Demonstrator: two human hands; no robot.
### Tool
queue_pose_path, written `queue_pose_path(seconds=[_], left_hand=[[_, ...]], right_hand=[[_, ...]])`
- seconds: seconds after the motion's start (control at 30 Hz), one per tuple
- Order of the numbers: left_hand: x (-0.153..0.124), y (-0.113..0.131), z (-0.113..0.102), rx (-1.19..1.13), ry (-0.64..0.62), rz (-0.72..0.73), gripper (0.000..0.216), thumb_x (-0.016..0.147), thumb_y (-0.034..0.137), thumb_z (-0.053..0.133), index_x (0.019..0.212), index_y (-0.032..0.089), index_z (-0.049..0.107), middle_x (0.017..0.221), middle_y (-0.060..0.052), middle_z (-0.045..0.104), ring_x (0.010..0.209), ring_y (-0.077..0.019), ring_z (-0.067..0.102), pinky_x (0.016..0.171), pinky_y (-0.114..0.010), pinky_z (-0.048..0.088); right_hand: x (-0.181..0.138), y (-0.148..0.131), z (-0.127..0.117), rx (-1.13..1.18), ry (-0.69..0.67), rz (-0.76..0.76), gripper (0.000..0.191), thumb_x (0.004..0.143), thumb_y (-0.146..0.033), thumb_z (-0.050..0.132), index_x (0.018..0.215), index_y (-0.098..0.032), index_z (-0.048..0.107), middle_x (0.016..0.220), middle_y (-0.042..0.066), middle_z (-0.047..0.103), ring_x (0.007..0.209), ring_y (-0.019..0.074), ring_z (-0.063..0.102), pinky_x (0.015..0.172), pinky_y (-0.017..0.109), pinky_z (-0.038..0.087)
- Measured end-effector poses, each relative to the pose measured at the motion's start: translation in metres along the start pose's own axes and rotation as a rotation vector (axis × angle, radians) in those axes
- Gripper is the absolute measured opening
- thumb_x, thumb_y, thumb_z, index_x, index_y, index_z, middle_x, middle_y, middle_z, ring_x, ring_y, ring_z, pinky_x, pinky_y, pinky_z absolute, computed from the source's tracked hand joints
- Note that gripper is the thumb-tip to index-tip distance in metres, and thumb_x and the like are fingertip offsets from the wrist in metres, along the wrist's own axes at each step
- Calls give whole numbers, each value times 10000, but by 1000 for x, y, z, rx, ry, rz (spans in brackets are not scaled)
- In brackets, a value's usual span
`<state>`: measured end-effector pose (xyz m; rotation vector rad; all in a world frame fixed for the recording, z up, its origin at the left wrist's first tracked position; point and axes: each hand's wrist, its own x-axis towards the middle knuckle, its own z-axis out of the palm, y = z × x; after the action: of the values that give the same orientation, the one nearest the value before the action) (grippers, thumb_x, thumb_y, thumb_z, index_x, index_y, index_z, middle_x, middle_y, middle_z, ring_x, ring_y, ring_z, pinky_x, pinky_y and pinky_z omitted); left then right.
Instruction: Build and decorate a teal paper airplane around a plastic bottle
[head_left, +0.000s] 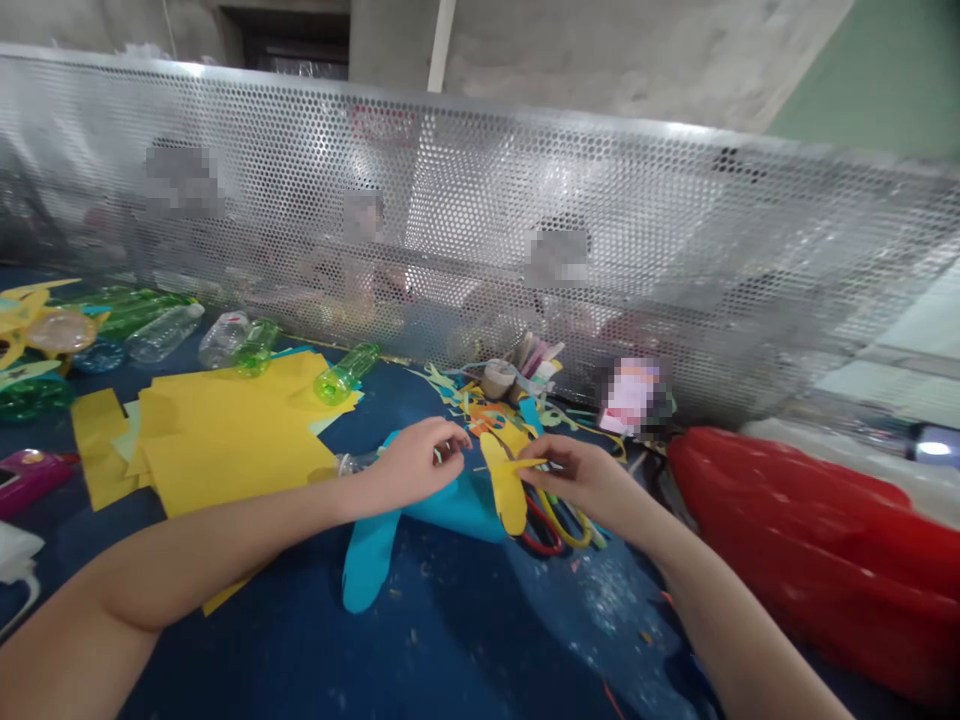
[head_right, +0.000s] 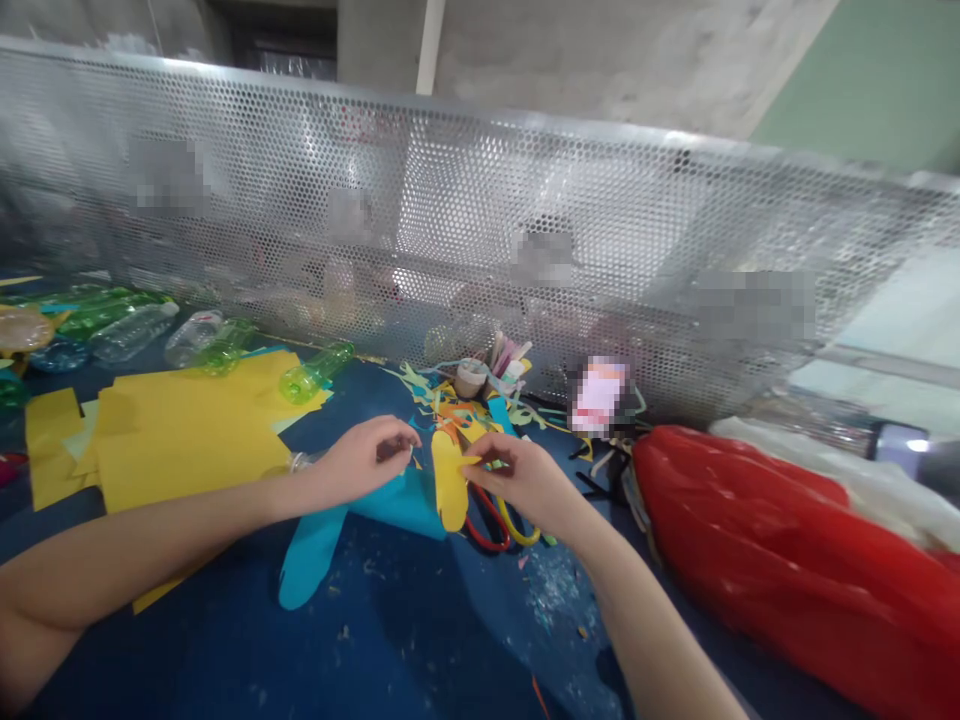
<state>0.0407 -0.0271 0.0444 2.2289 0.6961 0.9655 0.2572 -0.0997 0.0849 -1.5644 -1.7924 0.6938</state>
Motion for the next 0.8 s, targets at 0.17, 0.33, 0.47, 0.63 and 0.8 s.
queue_pose_path(seconds=[0.17, 0.33, 0.47, 0.63, 0.8], left_hand=[[0, 0, 0, 33, 10, -7, 142, 784, 138, 529, 874, 182, 628, 855, -21, 623, 718, -139, 581, 667, -251, 459], [0, 0, 0, 25, 5, -16, 143, 778, 126, 536, 873, 173, 632, 877, -26, 637, 730, -138, 587, 679, -249, 461], [0, 0, 0, 26, 7, -6, 152, 770, 113, 536, 869, 168, 636, 861, -23, 634, 714, -132, 583, 663, -243, 460], [-1, 2, -1, 52, -48, 44, 210, 715, 92, 576, 903, 156, 643, 876, -26, 618, 696, -122, 573, 672, -243, 467], [-2, 4, -1, 95, -116, 63, 220, 713, 233, 675, 923, 171, 661, 918, -29, 596, 669, -116, 548, 650, -246, 476]], right_hand=[[-2, -3, 13, -80, -11, 45, 189, 741, -371, 642, 741, -184, 613, 727, 6, 659, 689, 160, 623, 650, 260, 506], [-4, -5, 14, -117, -23, 54, 160, 746, -341, 623, 738, -182, 611, 721, 5, 665, 655, 151, 619, 630, 251, 493], [-2, 3, 14, -137, -21, 44, 169, 723, -354, 634, 724, -186, 619, 721, 17, 675, 639, 160, 618, 611, 263, 490], [1, 14, 18, -174, -21, -9, 153, 729, -349, 631, 713, -199, 607, 697, 13, 662, 626, 159, 606, 590, 261, 476], [3, 19, 20, -160, -31, -25, 141, 736, -339, 623, 713, -202, 596, 696, 8, 652, 631, 156, 601, 601, 265, 478]])
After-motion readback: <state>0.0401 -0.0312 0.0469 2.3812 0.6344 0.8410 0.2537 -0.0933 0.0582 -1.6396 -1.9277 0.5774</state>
